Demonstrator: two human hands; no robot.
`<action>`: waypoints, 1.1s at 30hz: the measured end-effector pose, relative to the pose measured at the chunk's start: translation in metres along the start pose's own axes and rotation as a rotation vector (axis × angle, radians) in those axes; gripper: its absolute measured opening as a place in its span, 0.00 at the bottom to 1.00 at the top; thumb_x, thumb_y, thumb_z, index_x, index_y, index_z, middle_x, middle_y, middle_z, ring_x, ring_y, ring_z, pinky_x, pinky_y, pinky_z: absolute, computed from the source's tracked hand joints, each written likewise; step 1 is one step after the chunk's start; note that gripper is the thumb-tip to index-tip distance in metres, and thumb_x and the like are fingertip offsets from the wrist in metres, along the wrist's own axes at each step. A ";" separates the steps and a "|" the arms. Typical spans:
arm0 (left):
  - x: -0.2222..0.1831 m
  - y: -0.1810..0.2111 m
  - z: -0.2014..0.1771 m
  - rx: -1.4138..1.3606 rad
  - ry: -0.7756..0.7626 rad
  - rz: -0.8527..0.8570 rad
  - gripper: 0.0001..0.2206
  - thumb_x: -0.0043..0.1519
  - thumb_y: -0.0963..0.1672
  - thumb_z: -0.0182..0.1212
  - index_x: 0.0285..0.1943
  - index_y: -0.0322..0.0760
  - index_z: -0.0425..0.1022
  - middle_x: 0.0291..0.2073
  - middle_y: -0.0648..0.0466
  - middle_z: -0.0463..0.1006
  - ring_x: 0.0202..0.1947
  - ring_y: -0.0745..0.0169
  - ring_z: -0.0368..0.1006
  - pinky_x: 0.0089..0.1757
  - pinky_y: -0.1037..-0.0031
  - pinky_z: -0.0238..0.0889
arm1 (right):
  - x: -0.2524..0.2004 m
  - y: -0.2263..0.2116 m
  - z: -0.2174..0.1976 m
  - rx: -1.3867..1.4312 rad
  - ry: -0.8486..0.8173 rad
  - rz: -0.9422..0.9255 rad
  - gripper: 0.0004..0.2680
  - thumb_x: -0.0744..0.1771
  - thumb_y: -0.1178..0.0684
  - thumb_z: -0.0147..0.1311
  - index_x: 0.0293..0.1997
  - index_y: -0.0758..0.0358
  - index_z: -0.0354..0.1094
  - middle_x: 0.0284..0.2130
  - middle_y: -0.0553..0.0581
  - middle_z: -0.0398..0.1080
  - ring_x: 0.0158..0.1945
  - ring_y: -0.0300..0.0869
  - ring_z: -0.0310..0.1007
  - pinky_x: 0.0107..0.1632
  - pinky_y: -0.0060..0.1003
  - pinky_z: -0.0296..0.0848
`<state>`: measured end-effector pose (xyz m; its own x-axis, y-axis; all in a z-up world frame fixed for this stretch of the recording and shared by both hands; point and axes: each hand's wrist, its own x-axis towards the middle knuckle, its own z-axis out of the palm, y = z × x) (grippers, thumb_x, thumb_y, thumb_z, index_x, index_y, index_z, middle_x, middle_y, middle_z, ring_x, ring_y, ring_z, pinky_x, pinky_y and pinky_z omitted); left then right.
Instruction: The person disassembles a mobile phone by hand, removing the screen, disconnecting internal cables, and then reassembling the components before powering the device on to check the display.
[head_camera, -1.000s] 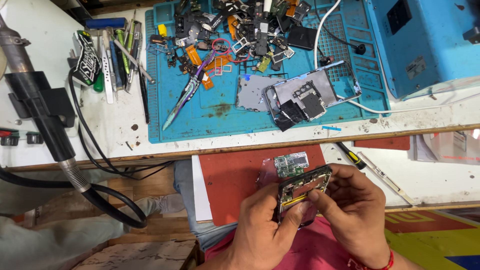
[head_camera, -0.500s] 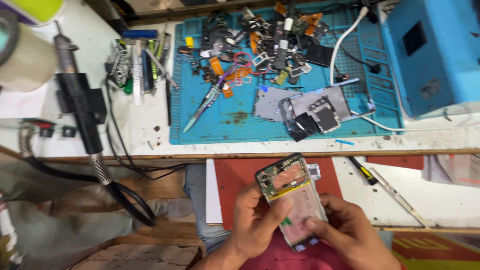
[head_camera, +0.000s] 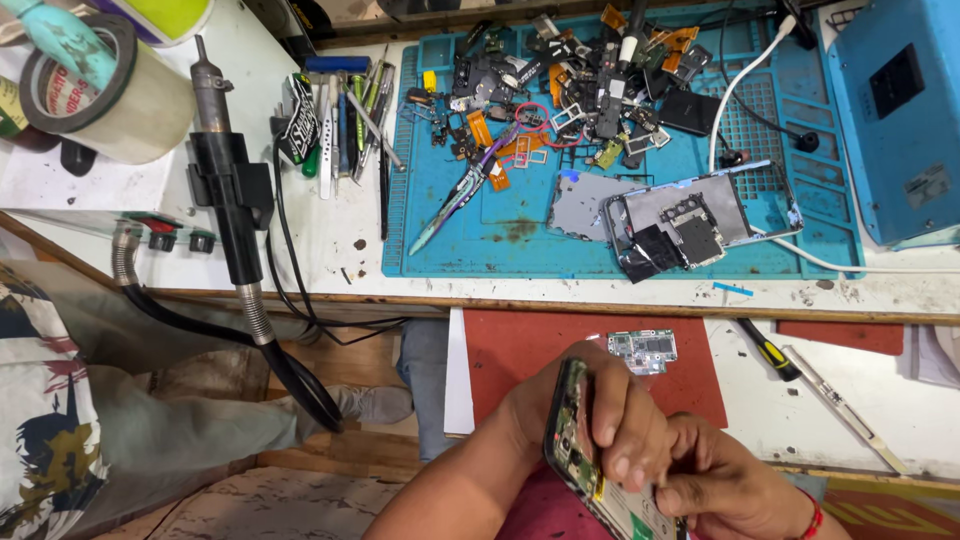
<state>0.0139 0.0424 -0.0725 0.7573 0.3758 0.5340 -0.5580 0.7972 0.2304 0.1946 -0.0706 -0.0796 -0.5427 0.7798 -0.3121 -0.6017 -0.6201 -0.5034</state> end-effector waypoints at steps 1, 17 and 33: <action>0.002 0.000 0.001 0.003 -0.024 -0.004 0.06 0.61 0.41 0.70 0.42 0.32 0.79 0.31 0.43 0.81 0.36 0.49 0.80 0.44 0.63 0.74 | 0.000 0.001 0.001 0.024 -0.029 0.012 0.12 0.61 0.61 0.68 0.44 0.74 0.71 0.38 0.59 0.77 0.43 0.44 0.78 0.49 0.38 0.74; 0.001 0.006 0.010 0.226 0.101 0.160 0.05 0.58 0.40 0.73 0.39 0.32 0.82 0.35 0.47 0.81 0.35 0.53 0.79 0.40 0.66 0.75 | 0.008 0.003 -0.007 -0.202 0.099 -0.041 0.14 0.64 0.55 0.65 0.49 0.75 0.72 0.39 0.61 0.77 0.41 0.41 0.76 0.45 0.35 0.74; -0.030 0.003 0.013 0.318 0.471 0.292 0.13 0.56 0.38 0.77 0.47 0.37 0.80 0.39 0.52 0.79 0.42 0.57 0.76 0.44 0.70 0.71 | 0.004 -0.028 0.074 -1.229 0.338 -0.697 0.06 0.64 0.61 0.59 0.42 0.67 0.77 0.36 0.56 0.79 0.42 0.43 0.78 0.44 0.33 0.78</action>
<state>-0.0148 0.0274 -0.0773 0.5862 0.7816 0.2132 -0.7827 0.4785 0.3981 0.1661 -0.0566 -0.0073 -0.0901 0.9765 0.1959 0.2858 0.2138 -0.9341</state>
